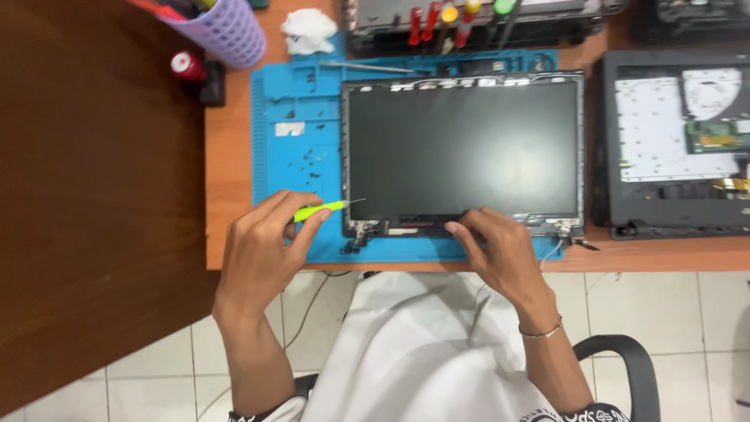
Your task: The person uses a screwdriver to remove screws from a laptop screen frame and places them on a blue mat.
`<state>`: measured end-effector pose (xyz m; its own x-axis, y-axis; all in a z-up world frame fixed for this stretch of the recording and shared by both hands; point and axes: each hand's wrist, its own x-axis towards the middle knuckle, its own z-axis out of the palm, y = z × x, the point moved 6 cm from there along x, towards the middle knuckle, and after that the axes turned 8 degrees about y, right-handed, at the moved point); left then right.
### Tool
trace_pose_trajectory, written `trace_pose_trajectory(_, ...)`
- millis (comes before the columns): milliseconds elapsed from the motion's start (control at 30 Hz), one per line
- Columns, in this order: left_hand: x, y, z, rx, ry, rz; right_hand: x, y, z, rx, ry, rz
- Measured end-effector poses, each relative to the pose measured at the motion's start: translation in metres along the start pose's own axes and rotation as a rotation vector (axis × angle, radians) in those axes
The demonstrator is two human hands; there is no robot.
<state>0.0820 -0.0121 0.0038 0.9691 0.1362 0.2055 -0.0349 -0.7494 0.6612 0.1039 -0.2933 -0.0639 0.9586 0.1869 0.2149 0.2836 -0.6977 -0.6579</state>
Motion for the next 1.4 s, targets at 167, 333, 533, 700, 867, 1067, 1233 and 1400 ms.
trace_pose_trajectory(167, 0.023, 0.021, 0.015, -0.082, 0.014, 0.112, 0.007, 0.011, -0.018, 0.013, 0.026, 0.070)
trace_pose_trajectory(333, 0.052, 0.054, 0.029, -0.140, -0.006, 0.205, 0.020, 0.012, -0.044, -0.003, 0.135, 0.066)
trace_pose_trajectory(533, 0.091, 0.100, 0.048, -0.154, -0.044, 0.439, 0.040, 0.022, -0.075, -0.043, 0.188, 0.153)
trace_pose_trajectory(700, 0.117, 0.128, 0.070, -0.149, -0.024, 0.583, 0.056, 0.029, -0.086, -0.047, 0.170, 0.150)
trace_pose_trajectory(867, 0.137, 0.145, 0.089, -0.111, -0.004, 0.700, 0.069, 0.036, -0.084, -0.051, 0.116, 0.110)
trace_pose_trajectory(1067, 0.154, 0.157, 0.104, -0.089, 0.011, 0.759, 0.080, 0.049, -0.080, -0.074, 0.083, 0.076)
trace_pose_trajectory(1233, 0.158, 0.152, 0.104, -0.096, 0.000, 0.695, 0.081, 0.051, -0.076, -0.116, 0.026, 0.066)
trace_pose_trajectory(1400, 0.150, 0.125, 0.082, -0.162, -0.003, 0.457, 0.082, 0.043, -0.070, -0.188, -0.007, 0.019)
